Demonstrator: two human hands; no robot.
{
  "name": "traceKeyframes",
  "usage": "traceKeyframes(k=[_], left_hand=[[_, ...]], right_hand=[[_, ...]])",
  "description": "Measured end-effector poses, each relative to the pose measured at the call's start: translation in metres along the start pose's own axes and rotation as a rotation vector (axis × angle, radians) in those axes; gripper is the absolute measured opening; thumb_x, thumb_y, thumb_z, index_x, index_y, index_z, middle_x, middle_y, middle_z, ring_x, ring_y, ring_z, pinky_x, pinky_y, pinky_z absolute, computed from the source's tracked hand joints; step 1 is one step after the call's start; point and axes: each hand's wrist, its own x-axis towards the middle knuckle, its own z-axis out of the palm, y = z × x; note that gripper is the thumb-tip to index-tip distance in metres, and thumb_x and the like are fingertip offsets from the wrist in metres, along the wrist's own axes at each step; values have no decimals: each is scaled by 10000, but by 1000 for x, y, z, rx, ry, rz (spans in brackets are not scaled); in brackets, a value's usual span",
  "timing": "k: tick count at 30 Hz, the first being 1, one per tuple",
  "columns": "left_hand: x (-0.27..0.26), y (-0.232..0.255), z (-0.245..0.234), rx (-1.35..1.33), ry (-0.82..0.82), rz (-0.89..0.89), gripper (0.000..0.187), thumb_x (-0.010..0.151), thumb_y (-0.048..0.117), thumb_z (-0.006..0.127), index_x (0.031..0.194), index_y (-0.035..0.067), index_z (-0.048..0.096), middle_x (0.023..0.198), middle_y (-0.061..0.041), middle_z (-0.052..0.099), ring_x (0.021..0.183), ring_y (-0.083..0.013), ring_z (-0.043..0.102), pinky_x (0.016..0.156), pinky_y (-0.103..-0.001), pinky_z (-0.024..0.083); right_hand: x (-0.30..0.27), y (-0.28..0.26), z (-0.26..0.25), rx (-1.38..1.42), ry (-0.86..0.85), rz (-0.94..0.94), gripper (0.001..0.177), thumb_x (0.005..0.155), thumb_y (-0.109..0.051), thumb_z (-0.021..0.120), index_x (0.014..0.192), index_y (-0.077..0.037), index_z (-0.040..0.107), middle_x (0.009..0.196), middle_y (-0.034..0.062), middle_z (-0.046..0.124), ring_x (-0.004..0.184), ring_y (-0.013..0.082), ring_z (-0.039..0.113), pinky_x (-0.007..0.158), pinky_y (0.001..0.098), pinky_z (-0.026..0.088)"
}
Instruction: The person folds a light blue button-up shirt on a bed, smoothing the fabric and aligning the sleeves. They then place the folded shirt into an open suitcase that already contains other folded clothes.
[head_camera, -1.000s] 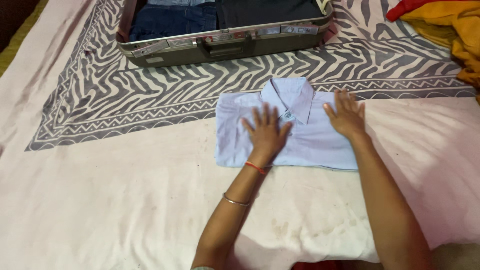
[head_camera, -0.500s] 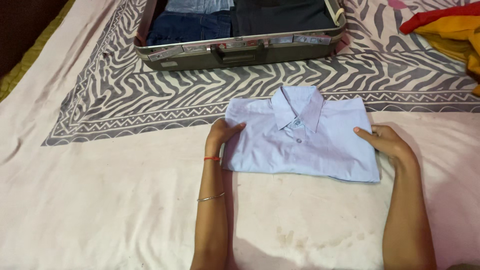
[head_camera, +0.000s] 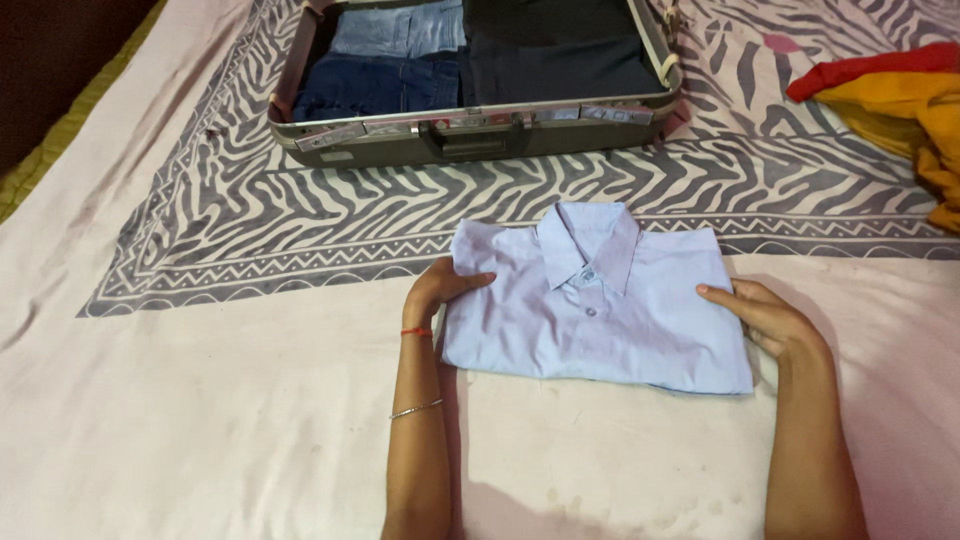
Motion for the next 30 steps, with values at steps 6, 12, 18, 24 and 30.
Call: traceKeyframes(k=[6, 12, 18, 24, 30], left_hand=[[3, -6, -1, -8, -8, -12, 615, 669, 279, 927, 1175, -9, 729, 1080, -145, 791, 971, -222, 753, 858, -351, 593], [4, -21, 5, -87, 4, 134, 593, 684, 291, 912, 1169, 1, 734, 1078, -136, 796, 979, -222, 740, 849, -356, 586], [-4, -10, 7, -154, 2, -116, 622, 761, 307, 898, 1230, -22, 656, 1122, -135, 779, 1014, -223, 750, 870, -356, 601], [-20, -5, 6, -325, -128, -63, 565, 825, 262, 790, 1289, -43, 681, 1158, -153, 779, 1000, -210, 737, 876, -346, 595], [-23, 22, -5, -254, -100, -213, 523, 843, 184, 823, 1280, -5, 606, 1194, -127, 741, 1056, -197, 715, 936, -336, 571]], right_hand=[[-1, 2, 4, 103, -36, -43, 492, 882, -219, 721, 1308, 17, 649, 1226, 79, 742, 1087, 155, 675, 969, 311, 516], [-13, 3, 17, 64, 24, -177, 549, 881, -180, 715, 1388, 4, 613, 1249, 75, 710, 1077, 147, 655, 940, 318, 519], [-9, 5, 16, 144, 19, -200, 525, 896, -161, 708, 1377, 30, 614, 1220, 77, 722, 1071, 147, 657, 923, 306, 519], [-6, 5, 13, 161, 47, -57, 505, 915, -212, 691, 1353, 33, 639, 1194, 77, 733, 1064, 153, 670, 908, 314, 524], [3, 1, 14, 379, 41, 137, 468, 931, -249, 675, 1321, 10, 650, 1139, 108, 726, 1001, 213, 678, 851, 373, 545]])
